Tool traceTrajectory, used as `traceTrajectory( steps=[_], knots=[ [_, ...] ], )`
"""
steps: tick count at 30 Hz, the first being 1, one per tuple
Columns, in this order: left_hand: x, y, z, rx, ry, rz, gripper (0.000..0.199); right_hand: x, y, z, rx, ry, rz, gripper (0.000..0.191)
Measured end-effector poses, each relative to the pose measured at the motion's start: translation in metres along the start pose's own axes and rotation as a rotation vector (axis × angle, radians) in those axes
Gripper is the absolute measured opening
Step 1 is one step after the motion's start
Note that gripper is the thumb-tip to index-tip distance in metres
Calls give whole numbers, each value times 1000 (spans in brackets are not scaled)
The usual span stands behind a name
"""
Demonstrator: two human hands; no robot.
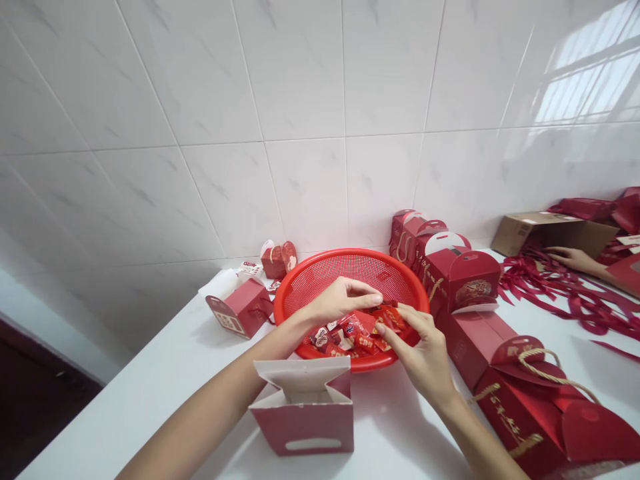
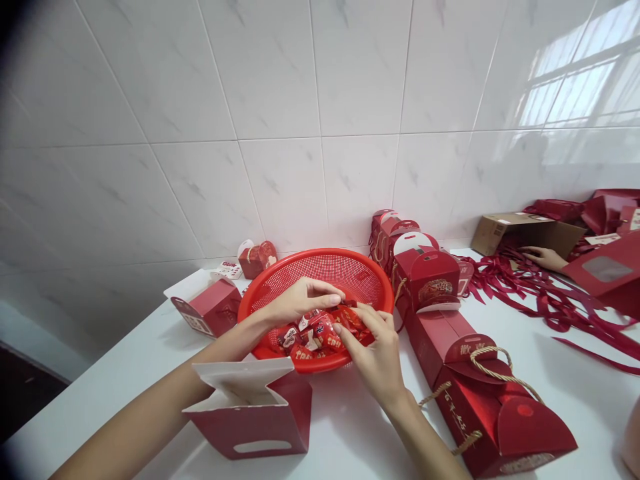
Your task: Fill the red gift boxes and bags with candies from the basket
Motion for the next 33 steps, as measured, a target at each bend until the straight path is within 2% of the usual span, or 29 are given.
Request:
traceTrajectory(
  steps=[4,9,11,14,17,19,23,26,29,33],
  knots=[
    [-1,0,1,-5,21,14,34,1,0,1,18,-7,3,29],
    [1,3,-7,-135,-6,38,39,8,5,-2,27,127,72,26],
    [2,4,-10,-181,-15,40,41,8,10,-4,14,242,189,26],
    [2,4,-10,-205,-21,42,44,5,19,-4,-17,464,439,30],
    [0,6,-9,-227,-64,47,45,9,28,8,51,665,664,37],
    [-3,6,-12,-275,-104,56,43,11,32,17,108,726,797,43],
    [-9,5,-22,-417,-178,75,42,8,33,29,109,740,946,40],
    [-13,2,-27,-484,-203,87,42,1,29,36,71,753,1007,38],
    [-20,0,-28,-508,-224,123,42,-2,29,42,42,748,969,38],
    [-26,0,-24,-475,-239,168,39,4,27,54,129,692,913,45]
  ],
)
Point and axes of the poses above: each hand's wrist, its own y-axis towards the middle knuckle, its own z-axis out of the palm, x = y × z, the point moved 8 cm from there along y, towards the middle knuckle, and after that the axes turned 12 degrees about -x, right-handed, at the moved point
